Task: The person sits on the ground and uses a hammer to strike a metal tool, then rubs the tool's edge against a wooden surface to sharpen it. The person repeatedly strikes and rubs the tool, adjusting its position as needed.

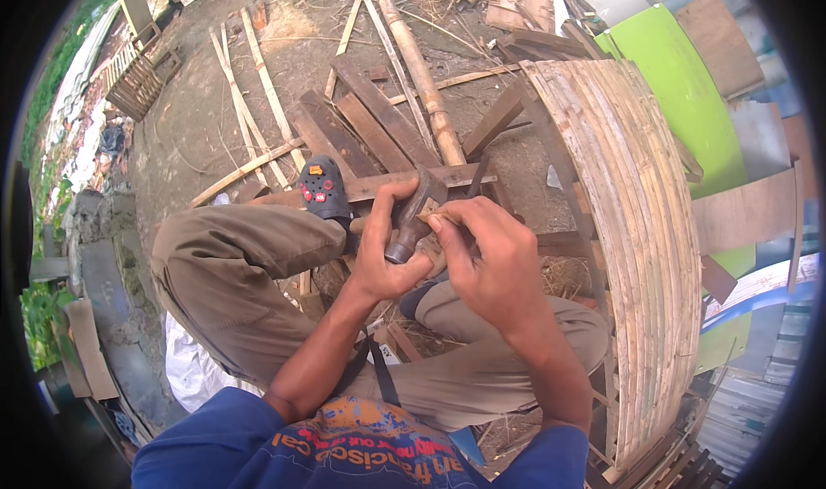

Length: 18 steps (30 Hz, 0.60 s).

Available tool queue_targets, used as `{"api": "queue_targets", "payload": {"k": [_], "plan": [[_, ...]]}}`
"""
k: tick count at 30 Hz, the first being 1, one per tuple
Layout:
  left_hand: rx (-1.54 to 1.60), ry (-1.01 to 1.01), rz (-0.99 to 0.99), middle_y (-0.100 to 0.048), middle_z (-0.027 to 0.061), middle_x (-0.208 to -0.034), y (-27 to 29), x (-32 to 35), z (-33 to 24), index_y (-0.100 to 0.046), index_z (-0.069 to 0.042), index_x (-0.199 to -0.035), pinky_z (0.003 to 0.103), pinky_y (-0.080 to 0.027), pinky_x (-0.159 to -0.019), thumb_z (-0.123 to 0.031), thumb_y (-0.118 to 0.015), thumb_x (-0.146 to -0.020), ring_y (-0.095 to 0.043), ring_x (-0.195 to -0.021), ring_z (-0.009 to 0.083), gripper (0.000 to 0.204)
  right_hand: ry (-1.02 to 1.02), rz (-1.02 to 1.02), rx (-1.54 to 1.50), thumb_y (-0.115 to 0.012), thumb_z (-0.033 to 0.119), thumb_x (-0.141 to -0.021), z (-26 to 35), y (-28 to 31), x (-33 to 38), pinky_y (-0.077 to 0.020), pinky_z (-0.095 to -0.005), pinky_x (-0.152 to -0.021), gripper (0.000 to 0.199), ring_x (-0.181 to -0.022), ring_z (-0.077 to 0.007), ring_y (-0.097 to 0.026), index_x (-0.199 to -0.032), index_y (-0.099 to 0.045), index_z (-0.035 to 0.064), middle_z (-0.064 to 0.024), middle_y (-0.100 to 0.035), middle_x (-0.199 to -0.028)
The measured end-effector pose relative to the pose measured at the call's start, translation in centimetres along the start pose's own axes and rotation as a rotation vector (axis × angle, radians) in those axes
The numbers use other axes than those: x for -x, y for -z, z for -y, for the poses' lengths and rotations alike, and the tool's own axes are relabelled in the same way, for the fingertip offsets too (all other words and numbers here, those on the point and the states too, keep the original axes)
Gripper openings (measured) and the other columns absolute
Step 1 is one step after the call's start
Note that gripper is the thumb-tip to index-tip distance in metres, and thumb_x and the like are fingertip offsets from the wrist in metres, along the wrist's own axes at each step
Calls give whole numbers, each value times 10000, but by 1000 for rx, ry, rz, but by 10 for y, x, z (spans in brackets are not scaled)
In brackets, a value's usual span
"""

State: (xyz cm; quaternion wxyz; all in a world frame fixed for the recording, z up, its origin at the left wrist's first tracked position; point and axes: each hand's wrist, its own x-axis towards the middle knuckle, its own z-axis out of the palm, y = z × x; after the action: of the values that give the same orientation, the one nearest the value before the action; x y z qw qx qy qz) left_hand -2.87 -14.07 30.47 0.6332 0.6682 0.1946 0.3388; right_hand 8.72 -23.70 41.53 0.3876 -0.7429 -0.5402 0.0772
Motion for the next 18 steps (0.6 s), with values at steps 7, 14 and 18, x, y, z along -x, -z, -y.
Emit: {"api": "queue_targets", "payload": {"k": [7, 14, 18], "plan": [[57, 81, -10, -574, 188, -1114, 1, 4, 6, -460, 14, -1270, 394, -460, -963, -171, -706, -663, -568, -1043, 291, 681, -31, 15, -93, -730, 66, -917, -14, -14, 1, -507, -295, -650, 107, -701, -145, -646, -953, -695, -28, -103, -696, -808], [18, 175, -7, -583, 174, -1005, -6, 2, 11, -491, -7, -1176, 392, -485, -852, -196, -712, -692, -571, -911, 278, 565, -202, 134, -108, -720, 134, -917, -25, -7, -6, -456, -327, -592, 168, -634, -197, -585, -900, -652, -19, -127, -649, -769], [37, 185, -29, -588, 178, -953, -8, 2, 12, -496, -3, -1163, 405, -490, -831, -205, -712, -696, -576, -876, 287, 553, -160, 69, -104, -697, 141, -940, -32, -23, 2, -447, -333, -579, 172, -619, -182, -587, -904, -638, -16, -124, -643, -726]]}}
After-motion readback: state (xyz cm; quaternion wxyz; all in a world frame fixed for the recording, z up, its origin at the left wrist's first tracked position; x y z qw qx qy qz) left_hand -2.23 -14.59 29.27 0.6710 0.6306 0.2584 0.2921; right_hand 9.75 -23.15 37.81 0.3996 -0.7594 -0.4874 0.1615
